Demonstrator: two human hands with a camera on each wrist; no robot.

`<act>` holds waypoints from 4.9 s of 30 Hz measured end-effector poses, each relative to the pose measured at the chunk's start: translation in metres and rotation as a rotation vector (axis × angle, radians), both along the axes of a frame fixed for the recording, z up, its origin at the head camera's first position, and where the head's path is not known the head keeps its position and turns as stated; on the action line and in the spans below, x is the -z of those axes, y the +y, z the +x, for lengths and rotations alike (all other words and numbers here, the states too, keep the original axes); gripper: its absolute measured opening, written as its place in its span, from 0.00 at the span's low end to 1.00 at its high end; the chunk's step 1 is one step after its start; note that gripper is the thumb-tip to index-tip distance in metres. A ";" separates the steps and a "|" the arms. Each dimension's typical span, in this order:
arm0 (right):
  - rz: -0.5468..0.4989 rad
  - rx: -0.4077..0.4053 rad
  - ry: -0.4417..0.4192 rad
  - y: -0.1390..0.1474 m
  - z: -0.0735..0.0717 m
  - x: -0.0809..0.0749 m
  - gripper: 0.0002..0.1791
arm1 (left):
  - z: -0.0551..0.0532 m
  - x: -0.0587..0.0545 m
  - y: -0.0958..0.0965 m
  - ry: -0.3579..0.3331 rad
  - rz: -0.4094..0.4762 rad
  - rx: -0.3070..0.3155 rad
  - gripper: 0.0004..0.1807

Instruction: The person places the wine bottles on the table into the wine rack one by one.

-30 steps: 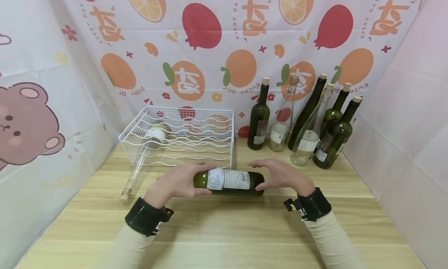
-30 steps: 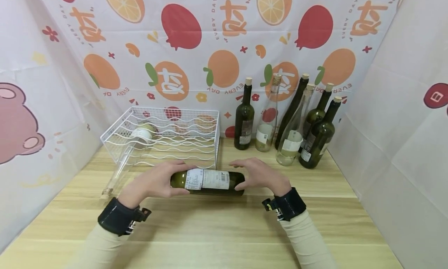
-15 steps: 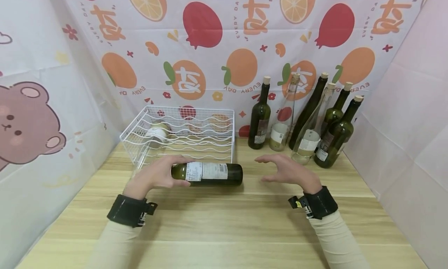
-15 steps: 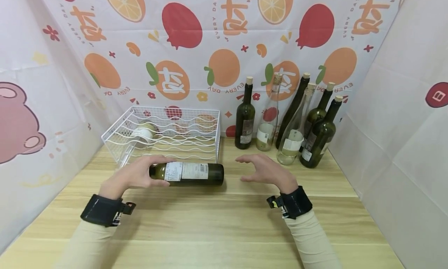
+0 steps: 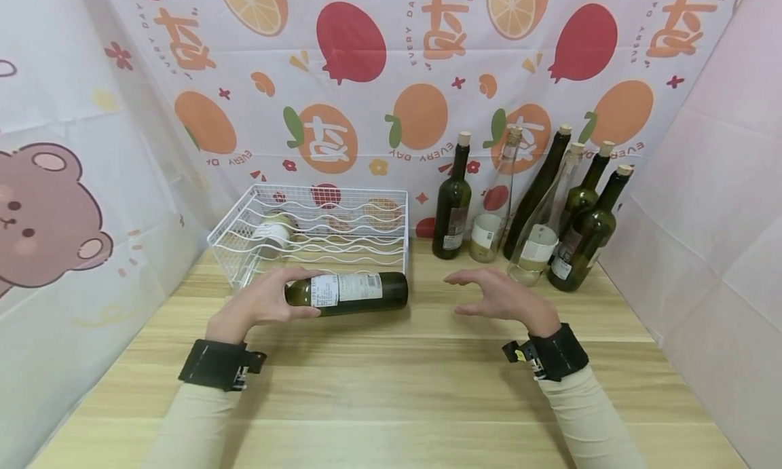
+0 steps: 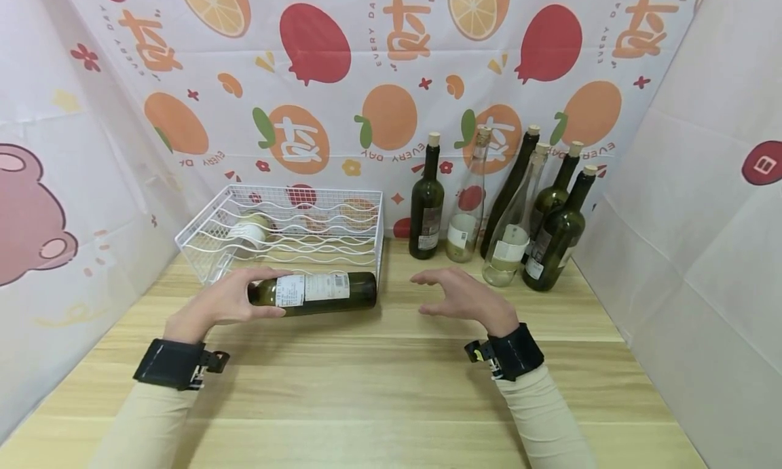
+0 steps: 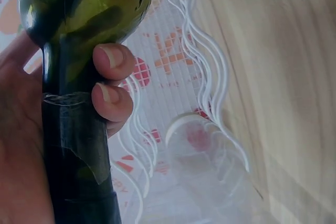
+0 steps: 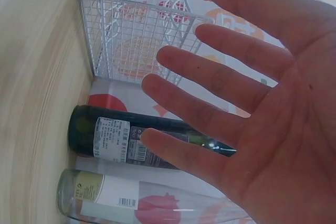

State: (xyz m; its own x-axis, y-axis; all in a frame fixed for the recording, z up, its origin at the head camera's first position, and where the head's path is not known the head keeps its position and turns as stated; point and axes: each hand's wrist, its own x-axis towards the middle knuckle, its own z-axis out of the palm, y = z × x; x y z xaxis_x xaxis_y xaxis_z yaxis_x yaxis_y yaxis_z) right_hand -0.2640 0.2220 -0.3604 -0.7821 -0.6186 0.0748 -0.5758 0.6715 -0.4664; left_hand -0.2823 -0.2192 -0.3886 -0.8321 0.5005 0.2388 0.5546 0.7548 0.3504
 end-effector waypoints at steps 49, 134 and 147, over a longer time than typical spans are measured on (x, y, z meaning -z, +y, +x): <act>0.025 -0.011 -0.068 0.000 0.002 0.004 0.29 | -0.013 0.038 0.027 0.155 0.102 -0.402 0.45; 0.047 0.004 -0.066 0.003 0.002 -0.005 0.28 | 0.009 0.017 0.027 0.036 0.002 -0.576 0.27; 0.040 0.008 -0.069 0.005 0.001 -0.004 0.27 | 0.014 0.010 0.021 -0.044 -0.023 -0.567 0.16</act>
State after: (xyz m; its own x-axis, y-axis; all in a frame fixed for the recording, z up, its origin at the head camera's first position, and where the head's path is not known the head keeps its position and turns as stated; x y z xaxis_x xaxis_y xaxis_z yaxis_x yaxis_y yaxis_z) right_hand -0.2629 0.2266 -0.3559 -0.7894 -0.6138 -0.0047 -0.5376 0.6950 -0.4775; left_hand -0.2683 -0.1979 -0.3984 -0.9812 -0.0224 0.1918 0.0459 0.9379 0.3439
